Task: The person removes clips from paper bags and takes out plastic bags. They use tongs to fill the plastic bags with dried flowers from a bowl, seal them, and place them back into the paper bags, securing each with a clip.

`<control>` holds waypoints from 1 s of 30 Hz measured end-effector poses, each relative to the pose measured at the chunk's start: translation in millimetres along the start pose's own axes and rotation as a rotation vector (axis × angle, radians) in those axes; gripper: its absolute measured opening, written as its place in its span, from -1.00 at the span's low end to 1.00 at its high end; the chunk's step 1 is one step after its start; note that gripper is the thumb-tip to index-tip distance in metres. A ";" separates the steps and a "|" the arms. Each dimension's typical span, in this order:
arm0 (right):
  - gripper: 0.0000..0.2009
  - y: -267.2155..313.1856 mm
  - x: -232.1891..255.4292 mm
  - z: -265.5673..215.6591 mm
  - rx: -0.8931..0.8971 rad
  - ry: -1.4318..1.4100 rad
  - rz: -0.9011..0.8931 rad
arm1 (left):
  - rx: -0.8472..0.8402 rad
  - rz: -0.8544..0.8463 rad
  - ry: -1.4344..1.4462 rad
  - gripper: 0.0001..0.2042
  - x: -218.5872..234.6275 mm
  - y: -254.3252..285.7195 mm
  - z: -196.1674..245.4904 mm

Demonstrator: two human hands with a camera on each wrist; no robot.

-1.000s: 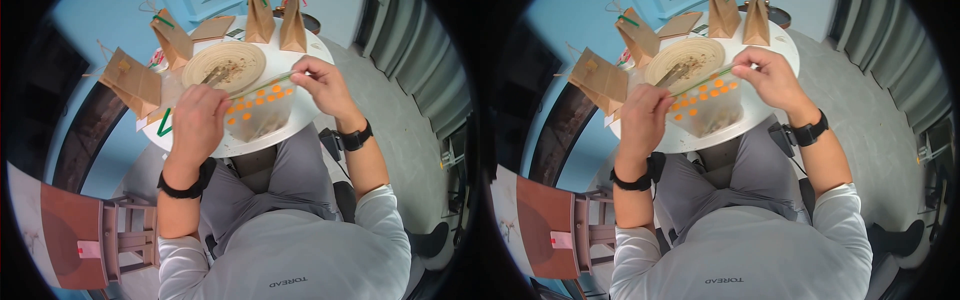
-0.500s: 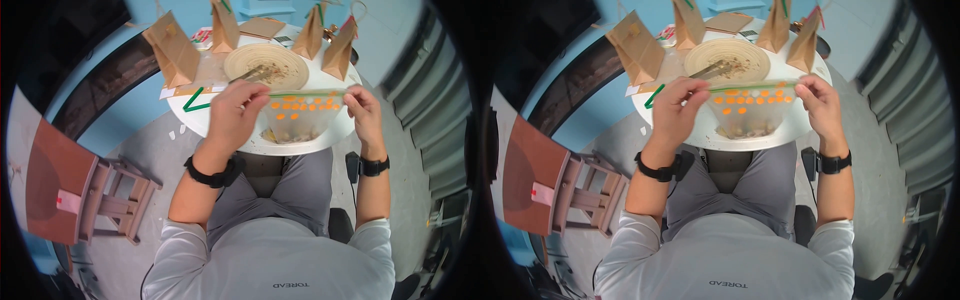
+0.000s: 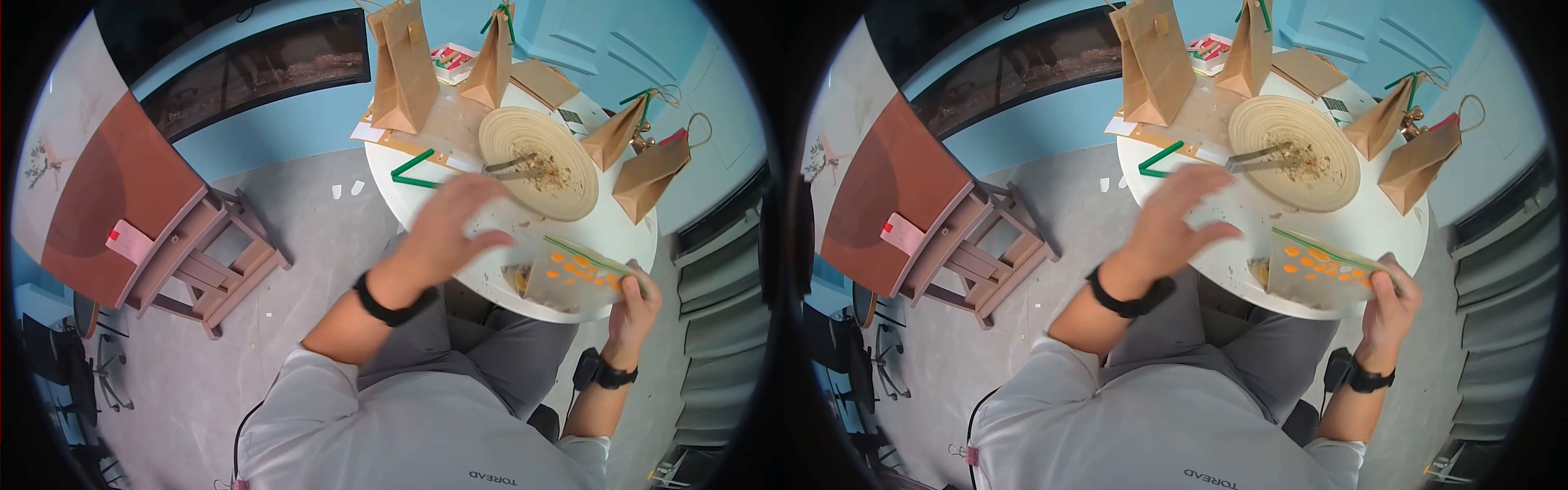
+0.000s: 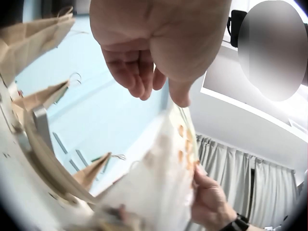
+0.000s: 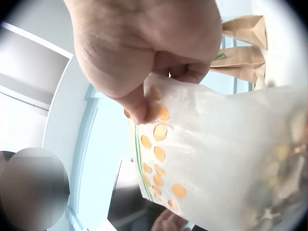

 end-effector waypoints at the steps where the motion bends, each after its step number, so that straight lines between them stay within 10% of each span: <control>1: -0.65 0.4 0.4 -2.7 0.010 0.017 0.014 | 0.073 0.002 -0.088 -0.52 12.9 3.3 -29.8; 6: -0.68 -3.7 -2.8 -10.9 0.030 0.056 0.059 | 0.433 -0.244 -0.618 -0.47 35.0 23.4 -129.9; 22: -0.81 -17.9 28.1 -11.4 0.076 0.193 0.143 | 0.498 -0.200 -0.545 -0.42 9.9 27.8 -163.0; 30: -0.85 -25.8 20.9 -25.6 0.154 0.317 0.167 | 0.004 0.342 -0.796 -0.22 147.4 -117.6 -93.5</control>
Point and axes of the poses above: each hand's wrist, its own y-axis away from the middle knuckle, its own x-axis out of the back of the hand, z = x × y, the point moved 9 cm from there along -y, towards the middle knuckle, and after that the axes turned 10 degrees about -z, right-handed, at the moved point
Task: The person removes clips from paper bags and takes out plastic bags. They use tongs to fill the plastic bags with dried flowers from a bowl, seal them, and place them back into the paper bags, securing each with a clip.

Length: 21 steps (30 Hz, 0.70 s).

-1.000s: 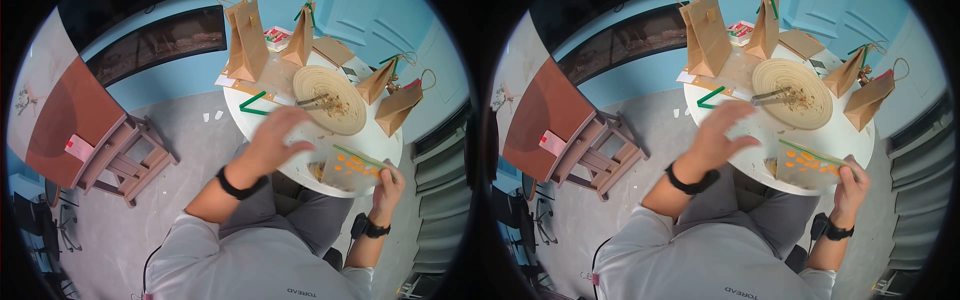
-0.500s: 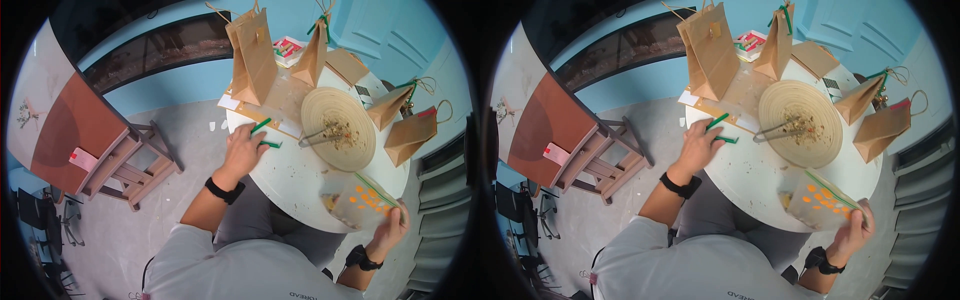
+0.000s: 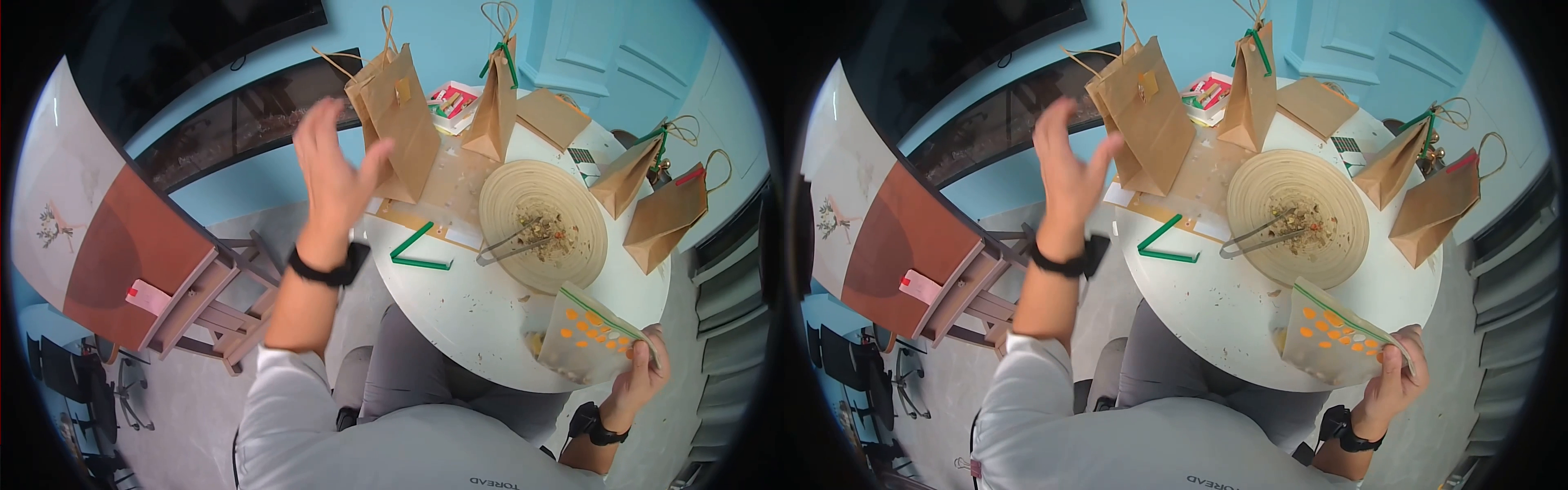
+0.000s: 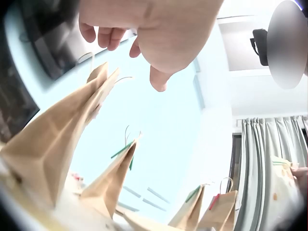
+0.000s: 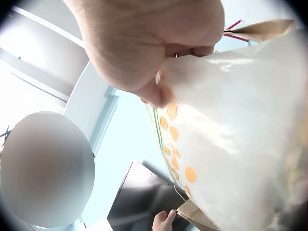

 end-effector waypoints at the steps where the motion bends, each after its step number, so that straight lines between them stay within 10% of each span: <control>1: -0.85 0.6 -1.0 1.4 -0.010 -0.016 0.013 | -0.006 -0.018 -0.074 -0.20 -6.6 -25.6 -4.6; 8: -0.89 6.4 -13.6 29.4 -0.174 -0.165 0.126 | 0.276 -0.696 -0.278 -0.37 -94.9 -85.1 -43.3; 18: -0.85 16.2 -66.7 23.4 -0.172 -0.350 -0.047 | -0.166 0.053 0.126 -0.78 86.5 -71.3 105.2; 21: -0.82 25.0 -74.1 -15.4 0.133 -0.148 -0.255 | -0.438 0.113 0.223 -0.78 102.1 -51.4 188.5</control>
Point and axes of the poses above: each hand's wrist, its own y-axis away from the middle knuckle, its own x-axis out of the back of the hand, z = x × y, the point moved 9 cm from there along -y, towards the middle knuckle, and after that the axes turned 10 degrees about -z, right-handed, at the moved point
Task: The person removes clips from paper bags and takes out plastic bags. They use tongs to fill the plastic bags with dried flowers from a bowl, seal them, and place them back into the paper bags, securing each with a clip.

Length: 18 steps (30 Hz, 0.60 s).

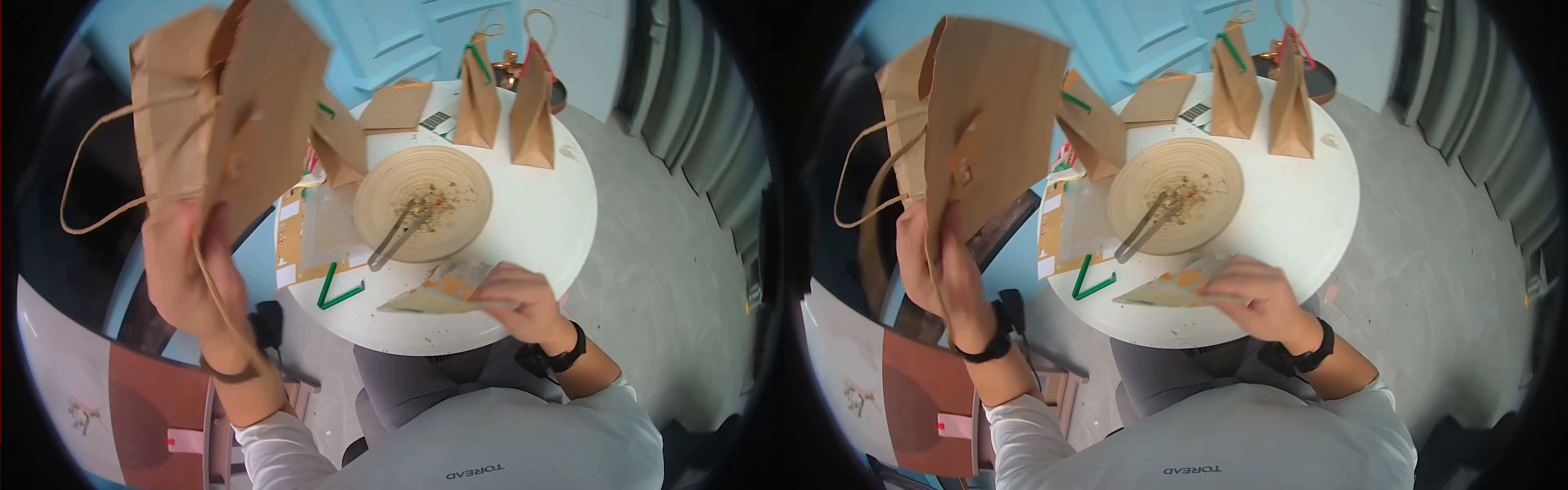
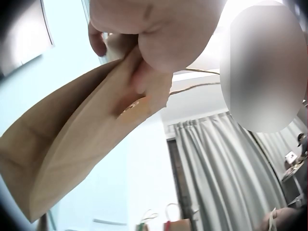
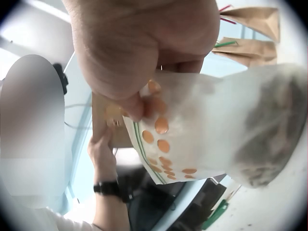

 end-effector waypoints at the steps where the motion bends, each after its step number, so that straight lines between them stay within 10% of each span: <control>1: -0.81 4.3 -4.3 -9.8 0.052 0.059 -0.019 | -0.111 0.023 0.090 -0.76 -10.4 -3.1 28.4; 8: -0.85 42.9 -24.5 -42.0 0.105 0.344 -0.026 | -0.562 -0.492 0.632 -0.71 -147.4 20.7 167.8; 18: -0.81 64.7 -39.7 -32.1 0.054 0.284 0.127 | -0.639 -0.861 0.318 -0.77 -202.5 119.7 175.8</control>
Point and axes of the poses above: each hand's wrist, its own y-axis away from the middle knuckle, its own x-axis out of the back of the hand, z = x × y, the point moved 9 cm from there along -y, towards the middle knuckle, and after that the axes turned 10 degrees about -z, right-handed, at the moved point
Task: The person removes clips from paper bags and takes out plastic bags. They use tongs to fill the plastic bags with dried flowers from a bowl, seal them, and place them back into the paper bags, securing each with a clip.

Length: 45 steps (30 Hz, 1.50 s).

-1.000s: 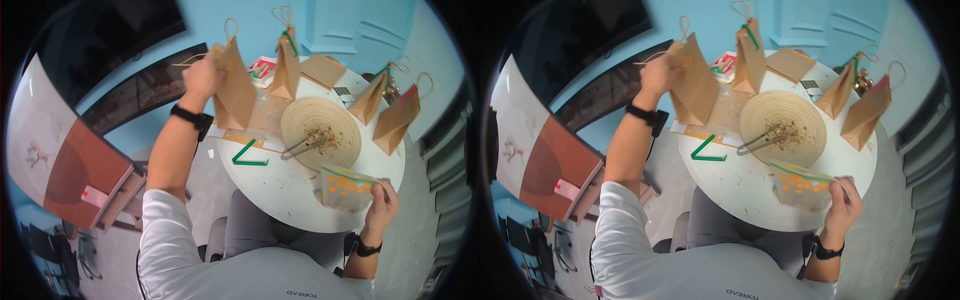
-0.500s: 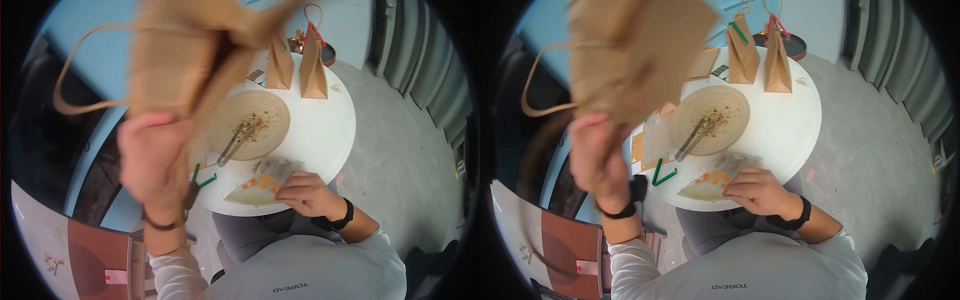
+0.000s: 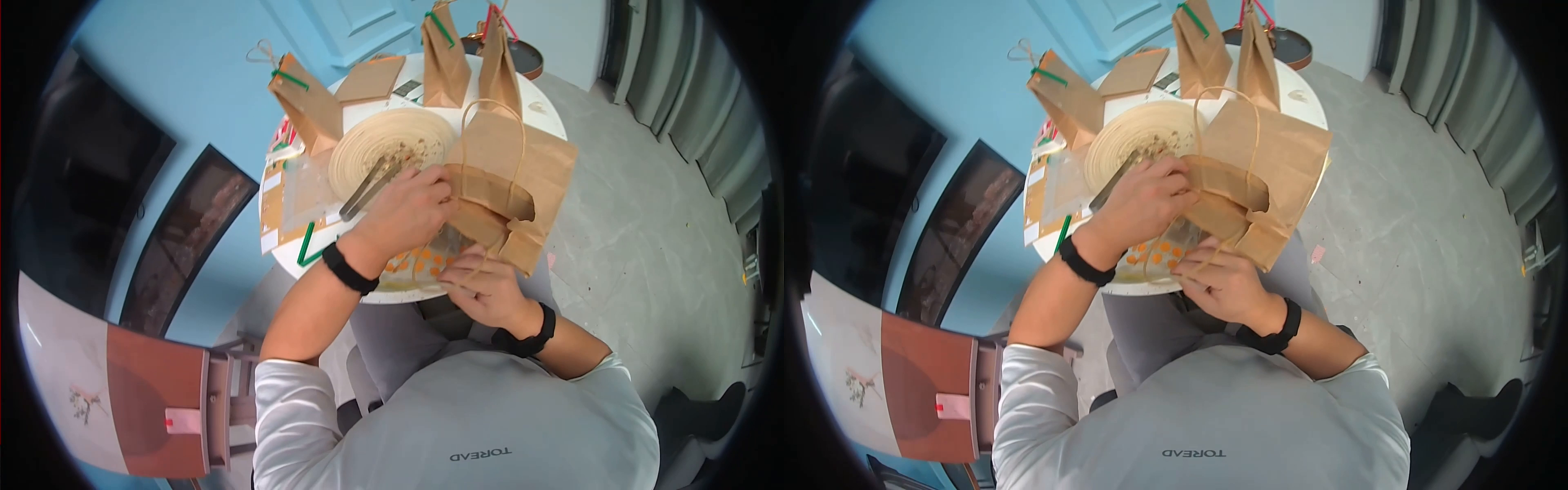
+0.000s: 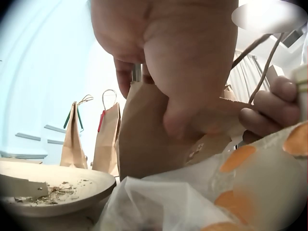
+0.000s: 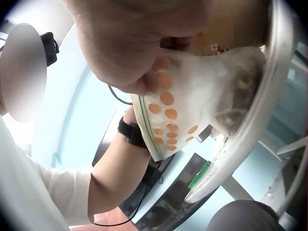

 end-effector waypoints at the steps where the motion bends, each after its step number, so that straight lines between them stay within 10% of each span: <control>1: -0.80 -2.9 2.6 -5.5 0.004 0.027 0.011 | 0.023 -0.028 -0.017 -0.76 -4.5 1.5 -3.3; 8: -0.78 -3.6 -2.7 -8.7 -0.027 0.024 0.010 | 0.059 0.099 0.242 -0.71 32.3 37.6 -9.3; 12: -0.78 -3.3 -0.7 -6.7 -0.030 0.030 0.015 | 0.359 0.234 0.537 -0.62 74.0 102.8 2.2; 21: -0.57 -4.3 11.1 -44.0 0.213 0.267 -0.172 | 0.661 0.129 0.300 -0.62 -31.4 128.0 45.9; 24: -0.31 -10.0 62.6 -44.9 -0.045 0.506 -0.017 | 0.676 0.155 0.347 -0.67 -33.2 129.3 41.9; 28: -0.20 3.2 48.0 31.8 -0.361 0.531 -0.258 | 0.584 0.274 0.409 -0.65 -28.5 128.6 43.8; 33: -0.77 8.0 51.6 60.3 -0.472 0.530 -0.202 | 0.575 0.403 0.604 -0.64 -23.6 144.5 40.1; 37: -0.81 -2.5 73.9 53.3 -0.528 0.668 -0.152 | 0.709 0.407 0.682 -0.72 -18.4 179.9 35.1; 45: -0.76 -39.8 140.9 4.1 -0.531 0.452 -0.023 | 0.849 1.021 1.769 -0.67 -24.6 254.4 31.2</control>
Point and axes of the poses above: each hand's wrist, its own y-axis away from the middle knuckle, its own x-axis out of the back of the hand, z = x × y, the point moved 9 cm from there along -y, towards the middle knuckle, and after that the axes turned 10 degrees about -z, right-handed, at the moved point
